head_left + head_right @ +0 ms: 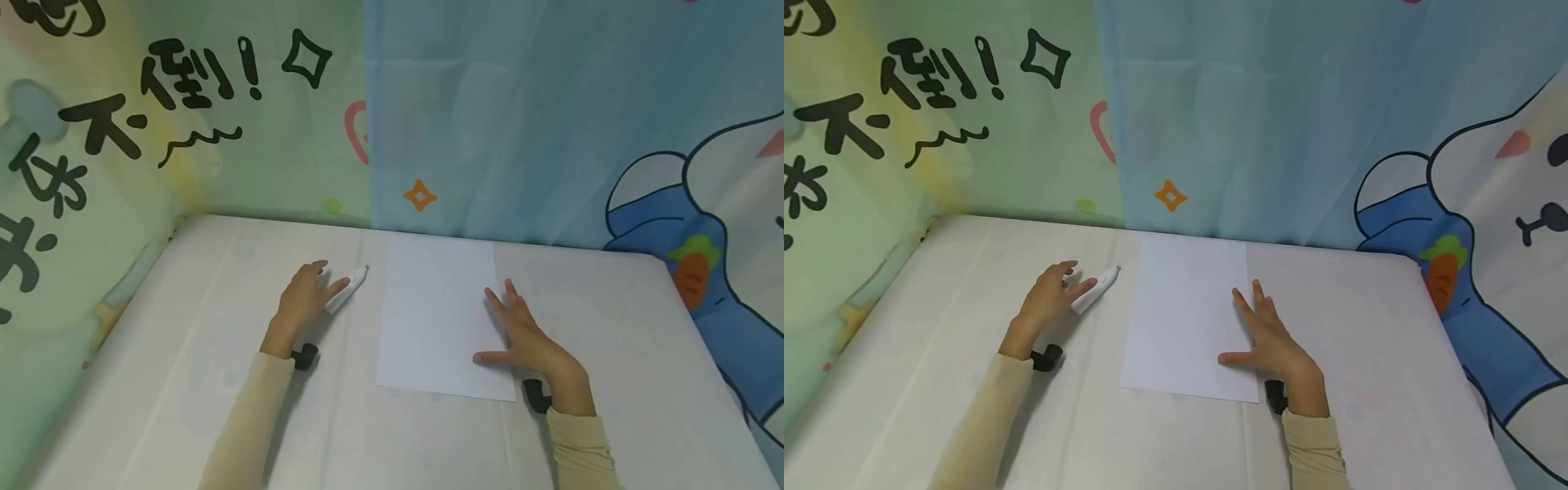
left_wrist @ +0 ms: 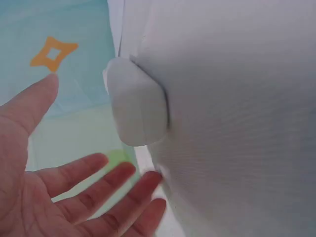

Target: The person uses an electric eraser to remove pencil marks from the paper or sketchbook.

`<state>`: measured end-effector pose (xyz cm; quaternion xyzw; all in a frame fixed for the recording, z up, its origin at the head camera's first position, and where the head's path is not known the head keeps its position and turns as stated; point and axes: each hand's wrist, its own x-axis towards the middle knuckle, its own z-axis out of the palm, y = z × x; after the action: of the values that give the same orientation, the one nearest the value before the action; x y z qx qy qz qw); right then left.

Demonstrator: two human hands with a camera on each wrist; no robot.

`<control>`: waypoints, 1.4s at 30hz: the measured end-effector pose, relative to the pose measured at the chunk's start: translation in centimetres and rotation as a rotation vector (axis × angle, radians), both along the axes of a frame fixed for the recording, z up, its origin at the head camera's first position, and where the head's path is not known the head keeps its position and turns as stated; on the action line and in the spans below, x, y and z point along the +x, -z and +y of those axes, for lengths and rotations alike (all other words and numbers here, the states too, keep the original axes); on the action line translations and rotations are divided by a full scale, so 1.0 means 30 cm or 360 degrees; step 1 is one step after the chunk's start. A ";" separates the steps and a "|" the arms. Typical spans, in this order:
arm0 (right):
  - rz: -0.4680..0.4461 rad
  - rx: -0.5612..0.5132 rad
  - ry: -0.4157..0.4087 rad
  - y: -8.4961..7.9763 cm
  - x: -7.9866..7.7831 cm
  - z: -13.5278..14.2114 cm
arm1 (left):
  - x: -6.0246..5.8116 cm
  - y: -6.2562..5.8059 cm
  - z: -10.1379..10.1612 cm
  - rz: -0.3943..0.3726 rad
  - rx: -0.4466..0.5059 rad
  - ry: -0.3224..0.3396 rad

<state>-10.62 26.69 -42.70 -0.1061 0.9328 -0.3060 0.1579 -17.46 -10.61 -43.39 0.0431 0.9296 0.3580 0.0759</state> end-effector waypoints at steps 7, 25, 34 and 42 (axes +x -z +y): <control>-0.0006 0.0060 -0.0048 0.011 0.005 -0.010 | -0.060 0.032 0.000 -0.0161 0.0142 0.0051; -0.0061 0.0132 -0.0064 0.018 0.004 -0.009 | -0.076 0.021 0.072 -0.0216 -0.0017 -0.0195; -0.0055 0.0132 -0.0050 0.014 0.003 -0.011 | -0.064 0.026 0.102 -0.0151 -0.0115 -0.0116; -0.0012 0.0184 -0.0054 0.024 0.004 -0.014 | -0.047 0.028 0.116 -0.0064 -0.0153 0.0003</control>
<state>-10.52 26.26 -43.44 -0.1114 0.9464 -0.2494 0.1725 -18.87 -7.13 -44.23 0.0331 0.9440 0.3137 0.0968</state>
